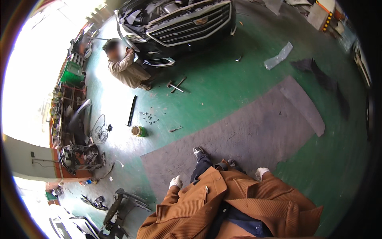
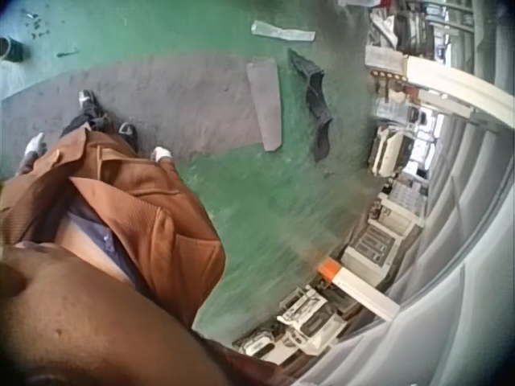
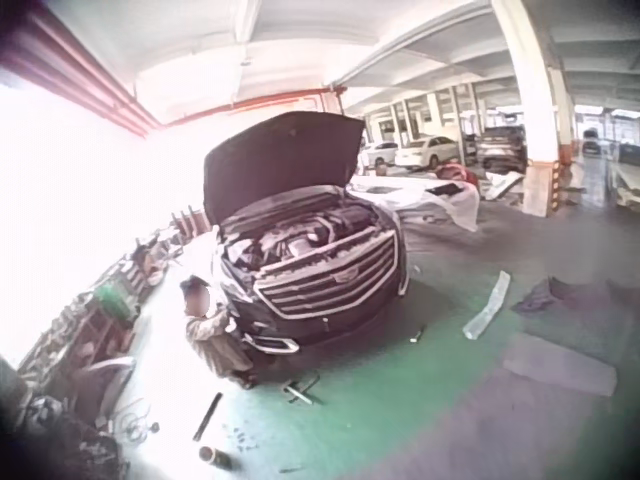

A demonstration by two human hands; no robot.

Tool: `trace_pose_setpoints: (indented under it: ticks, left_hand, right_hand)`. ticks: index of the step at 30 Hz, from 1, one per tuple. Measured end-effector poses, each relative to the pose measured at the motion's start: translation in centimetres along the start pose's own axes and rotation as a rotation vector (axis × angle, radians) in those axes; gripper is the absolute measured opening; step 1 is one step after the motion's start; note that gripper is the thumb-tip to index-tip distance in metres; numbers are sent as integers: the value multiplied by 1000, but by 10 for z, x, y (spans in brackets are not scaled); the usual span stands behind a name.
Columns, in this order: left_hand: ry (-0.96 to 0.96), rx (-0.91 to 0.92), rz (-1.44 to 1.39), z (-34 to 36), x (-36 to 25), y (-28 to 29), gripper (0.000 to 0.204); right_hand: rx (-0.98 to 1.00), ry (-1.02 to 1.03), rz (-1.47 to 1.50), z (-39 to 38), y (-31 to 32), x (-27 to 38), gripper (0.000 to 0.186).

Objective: The person uses a yellow pry tool to remove a trim piece from the front bumper of a black car. They then detach the bumper cover and place it on the floor. Another person is visible working on the vehicle nearby.

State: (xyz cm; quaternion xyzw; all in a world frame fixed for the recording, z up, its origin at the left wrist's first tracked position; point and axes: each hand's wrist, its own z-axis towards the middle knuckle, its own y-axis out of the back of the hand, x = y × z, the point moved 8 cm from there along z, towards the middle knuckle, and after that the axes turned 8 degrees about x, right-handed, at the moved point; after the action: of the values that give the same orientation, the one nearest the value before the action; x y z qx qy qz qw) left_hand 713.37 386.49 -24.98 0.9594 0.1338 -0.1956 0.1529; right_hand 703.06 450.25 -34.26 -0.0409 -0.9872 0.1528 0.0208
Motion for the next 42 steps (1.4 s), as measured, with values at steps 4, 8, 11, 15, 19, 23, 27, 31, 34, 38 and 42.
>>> trace_pose_setpoints:
  ticks: [4,8,11,15,19,23,27,31,34,38,42]
  left_hand:
    - [68,14,-52,22,34,19,53]
    - [68,64,-106,45,29,19,55]
    - [64,64,-119,55,23,29,54]
    - [71,28,-337,81,11,42,47]
    - [105,101,-286,116,-3,59,55]
    - [95,88,-288,142,-22,83,54]
    - [126,58,-295,165,-36,109,55]
    - [100,65,-391,188,-52,107,53]
    - [121,60,-354,194,-60,117,53]
    - [129,69,-314,195,-77,111,55]
    - [128,-58,-445,183,-103,104,44]
  right_hand:
    - [-145,66,-169,-21,-41,52,15]
    - [-264,142,-283,-21,-61,113,12]
    - [-349,212,-369,-33,-109,152,15]
    - [-366,261,-432,-36,-172,198,18]
    - [-373,304,-508,-49,-236,220,21]
    - [-385,306,-542,-54,-273,225,24]
    - [-372,280,-524,-56,-280,214,21]
    - [-347,237,-464,-46,-244,207,23]
    - [-410,168,-430,-46,-245,204,30]
    - [-388,161,-440,-45,-264,219,33]
    - [-372,176,-483,-36,-286,251,29]
